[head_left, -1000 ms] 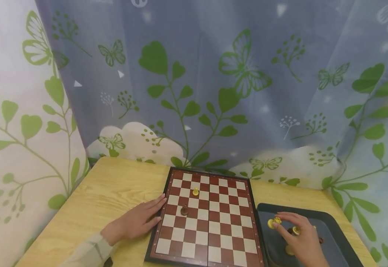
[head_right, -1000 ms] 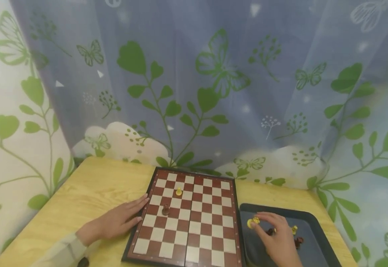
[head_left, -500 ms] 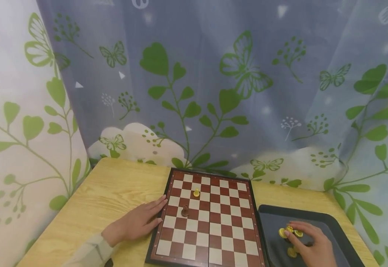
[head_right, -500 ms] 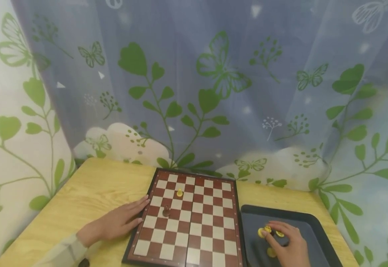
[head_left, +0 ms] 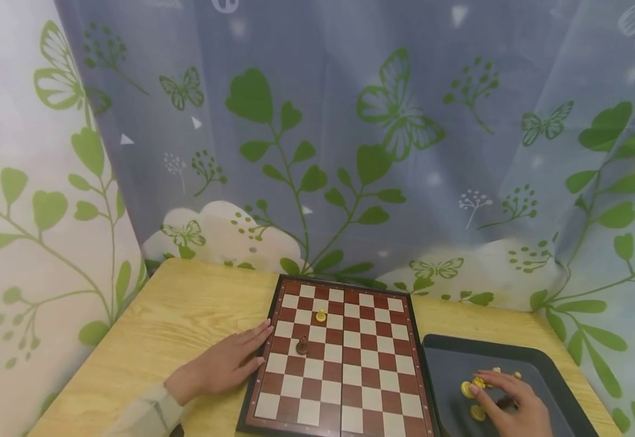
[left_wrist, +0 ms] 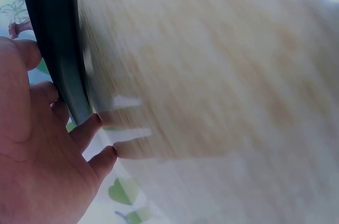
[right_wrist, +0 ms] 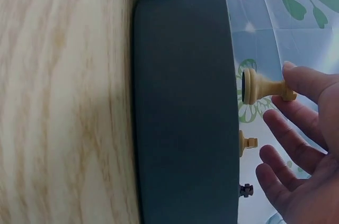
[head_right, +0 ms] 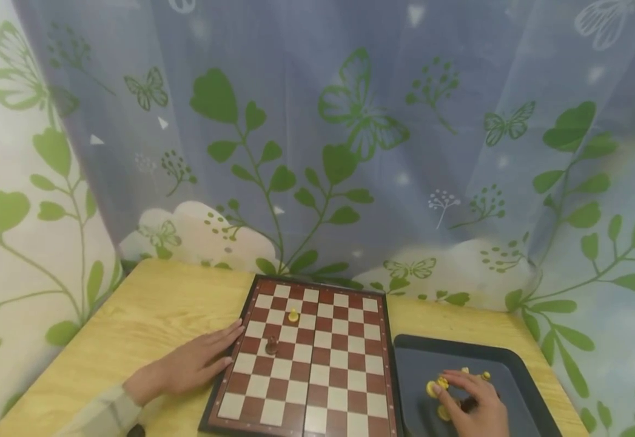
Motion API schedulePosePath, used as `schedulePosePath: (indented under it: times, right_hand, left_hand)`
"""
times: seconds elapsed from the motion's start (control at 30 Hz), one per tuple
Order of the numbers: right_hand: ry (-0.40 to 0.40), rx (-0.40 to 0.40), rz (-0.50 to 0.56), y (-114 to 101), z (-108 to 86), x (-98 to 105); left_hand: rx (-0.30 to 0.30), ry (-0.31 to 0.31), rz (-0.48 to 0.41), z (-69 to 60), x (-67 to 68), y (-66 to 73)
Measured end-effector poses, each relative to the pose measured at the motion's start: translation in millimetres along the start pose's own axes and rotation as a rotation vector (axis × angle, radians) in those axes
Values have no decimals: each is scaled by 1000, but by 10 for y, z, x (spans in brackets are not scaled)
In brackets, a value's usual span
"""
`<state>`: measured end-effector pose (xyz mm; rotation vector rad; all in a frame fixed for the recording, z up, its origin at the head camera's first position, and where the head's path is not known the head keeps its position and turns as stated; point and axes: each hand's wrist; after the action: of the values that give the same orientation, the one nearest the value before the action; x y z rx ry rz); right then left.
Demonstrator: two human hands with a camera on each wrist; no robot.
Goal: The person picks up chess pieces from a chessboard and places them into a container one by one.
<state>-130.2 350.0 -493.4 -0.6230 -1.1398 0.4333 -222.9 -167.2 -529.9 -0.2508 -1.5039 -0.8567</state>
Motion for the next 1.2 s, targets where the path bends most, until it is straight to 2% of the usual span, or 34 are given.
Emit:
schedulePosePath:
  times: [0.3, 0.6, 0.8, 1.03, 1.2]
  right_hand:
    - [45, 101, 12, 46, 18, -41]
    - [37, 204, -9, 125, 11, -46]
    - [69, 226, -35, 147, 28, -36]
    - [115, 260, -65, 168, 28, -57]
    - [126, 228, -37, 171, -5, -83]
  left_hand:
    - [-14, 8, 5, 9, 6, -1]
    - [-23, 7, -13, -3, -7, 1]
    - [-37, 37, 5, 12, 0, -15]
    - [-19, 5, -16, 7, 32, 7]
    - [-16, 9, -16, -1, 17, 8]
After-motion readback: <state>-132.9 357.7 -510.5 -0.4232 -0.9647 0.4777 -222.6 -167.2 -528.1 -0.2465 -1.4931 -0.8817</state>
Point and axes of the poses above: each hand's wrist, its own z-axis towards the middle knuckle, its own x-axis out of the back of the hand, y = z × x, and after that the axes turned 4 degrees about z, right-handed
